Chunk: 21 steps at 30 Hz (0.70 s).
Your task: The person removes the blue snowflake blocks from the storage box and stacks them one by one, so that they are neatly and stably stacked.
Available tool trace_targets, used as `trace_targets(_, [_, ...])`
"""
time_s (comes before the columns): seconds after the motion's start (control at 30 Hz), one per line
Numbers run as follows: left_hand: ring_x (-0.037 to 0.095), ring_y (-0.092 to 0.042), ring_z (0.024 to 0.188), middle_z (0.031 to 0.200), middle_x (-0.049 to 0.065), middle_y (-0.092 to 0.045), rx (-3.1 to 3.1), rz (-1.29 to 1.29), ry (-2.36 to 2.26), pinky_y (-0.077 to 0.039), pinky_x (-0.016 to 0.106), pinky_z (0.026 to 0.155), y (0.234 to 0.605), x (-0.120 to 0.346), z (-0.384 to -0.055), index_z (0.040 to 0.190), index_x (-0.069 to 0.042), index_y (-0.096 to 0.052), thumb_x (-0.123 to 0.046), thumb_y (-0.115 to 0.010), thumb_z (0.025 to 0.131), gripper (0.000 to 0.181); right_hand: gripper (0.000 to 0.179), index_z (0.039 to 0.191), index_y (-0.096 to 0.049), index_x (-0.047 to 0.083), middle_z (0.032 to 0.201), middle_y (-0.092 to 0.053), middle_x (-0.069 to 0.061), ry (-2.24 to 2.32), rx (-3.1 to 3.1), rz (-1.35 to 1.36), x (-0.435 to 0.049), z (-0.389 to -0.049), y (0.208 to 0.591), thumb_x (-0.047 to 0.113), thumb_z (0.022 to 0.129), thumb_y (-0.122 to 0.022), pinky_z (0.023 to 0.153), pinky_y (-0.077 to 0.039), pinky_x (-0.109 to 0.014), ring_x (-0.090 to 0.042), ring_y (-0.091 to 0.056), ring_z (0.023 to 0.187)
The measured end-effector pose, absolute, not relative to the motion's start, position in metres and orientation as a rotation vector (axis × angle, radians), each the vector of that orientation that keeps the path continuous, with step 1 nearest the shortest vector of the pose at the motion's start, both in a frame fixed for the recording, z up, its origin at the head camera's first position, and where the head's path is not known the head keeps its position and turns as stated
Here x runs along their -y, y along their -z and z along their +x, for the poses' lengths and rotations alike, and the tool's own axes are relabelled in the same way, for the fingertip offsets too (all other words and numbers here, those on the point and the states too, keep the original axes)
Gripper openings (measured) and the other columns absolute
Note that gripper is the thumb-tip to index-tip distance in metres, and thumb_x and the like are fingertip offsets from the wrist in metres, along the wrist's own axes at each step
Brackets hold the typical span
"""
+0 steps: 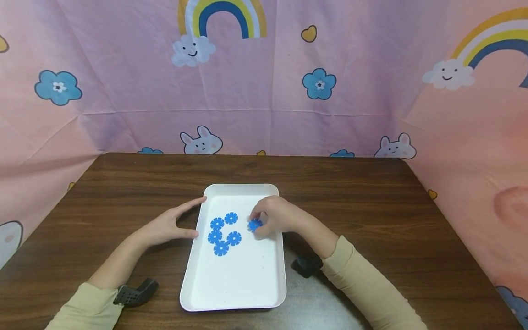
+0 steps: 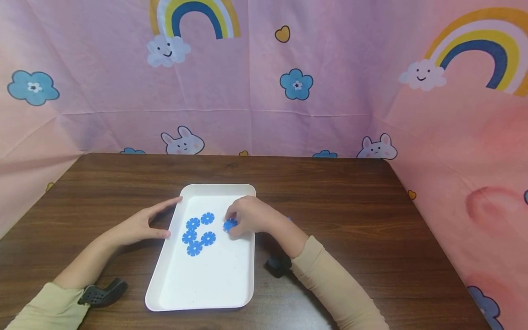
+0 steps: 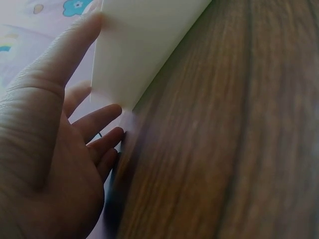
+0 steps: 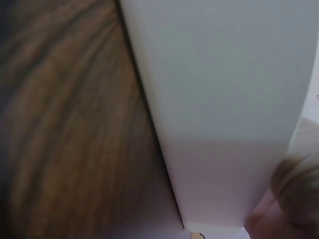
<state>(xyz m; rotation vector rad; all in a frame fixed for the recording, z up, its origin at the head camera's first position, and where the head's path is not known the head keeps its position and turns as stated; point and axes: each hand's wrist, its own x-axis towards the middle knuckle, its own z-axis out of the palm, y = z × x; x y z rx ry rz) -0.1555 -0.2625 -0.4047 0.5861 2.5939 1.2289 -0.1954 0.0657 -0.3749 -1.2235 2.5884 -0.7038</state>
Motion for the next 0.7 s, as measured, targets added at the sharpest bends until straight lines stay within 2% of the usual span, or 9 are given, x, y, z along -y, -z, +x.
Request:
trace_targets(0.2, [0.042, -0.023, 0.138, 0.152, 0.014, -0.030, -2.595, 0.596, -1.231, -0.021, 0.072, 0.098, 0.404, 0.263, -0.156, 0.149, -0.027, -0.035, -0.033, -0.079, 0.077, 0.084, 0.030, 0.102, -0.075, 0.012, 0.098, -0.070, 0.004, 0.748, -2.638, -1.250, -0.068, -0.196, 0.376, 0.026, 0.076, -0.080, 0.086, -0.048, -0.026, -0.010, -0.059, 0.093])
trace_targets(0.53, [0.040, -0.023, 0.138, 0.152, 0.013, -0.030, -2.592, 0.589, -1.237, -0.021, 0.071, 0.099, 0.405, 0.262, -0.155, 0.149, -0.027, -0.035, -0.034, -0.080, 0.076, 0.086, 0.027, 0.102, -0.074, 0.008, 0.099, -0.069, 0.000, 0.851, -2.741, -1.378, -0.082, -0.191, 0.368, 0.018, 0.077, -0.078, 0.088, -0.048, -0.031, -0.015, -0.059, 0.097])
trace_targets(0.63, [0.040, -0.023, 0.138, 0.152, 0.013, -0.031, -2.594, 0.590, -1.235, -0.021, 0.071, 0.099, 0.405, 0.262, -0.156, 0.149, -0.027, -0.035, -0.034, -0.080, 0.076, 0.086, 0.028, 0.103, -0.074, 0.008, 0.099, -0.068, 0.001, 0.874, -2.760, -1.365, -0.087, -0.189, 0.366, 0.017, 0.077, -0.077, 0.086, -0.049, -0.029, -0.014, -0.059, 0.096])
trace_targets(0.7, [0.040, -0.023, 0.138, 0.152, 0.013, -0.031, -2.600, 0.589, -1.231, -0.021, 0.071, 0.099, 0.406, 0.263, -0.156, 0.149, -0.027, -0.035, -0.034, -0.080, 0.076, 0.086, 0.028, 0.103, -0.074, 0.007, 0.099, -0.068, 0.000, 0.893, -2.766, -1.376, -0.091, -0.188, 0.363, 0.016, 0.077, -0.078, 0.080, -0.050, -0.026, -0.014, -0.058, 0.094])
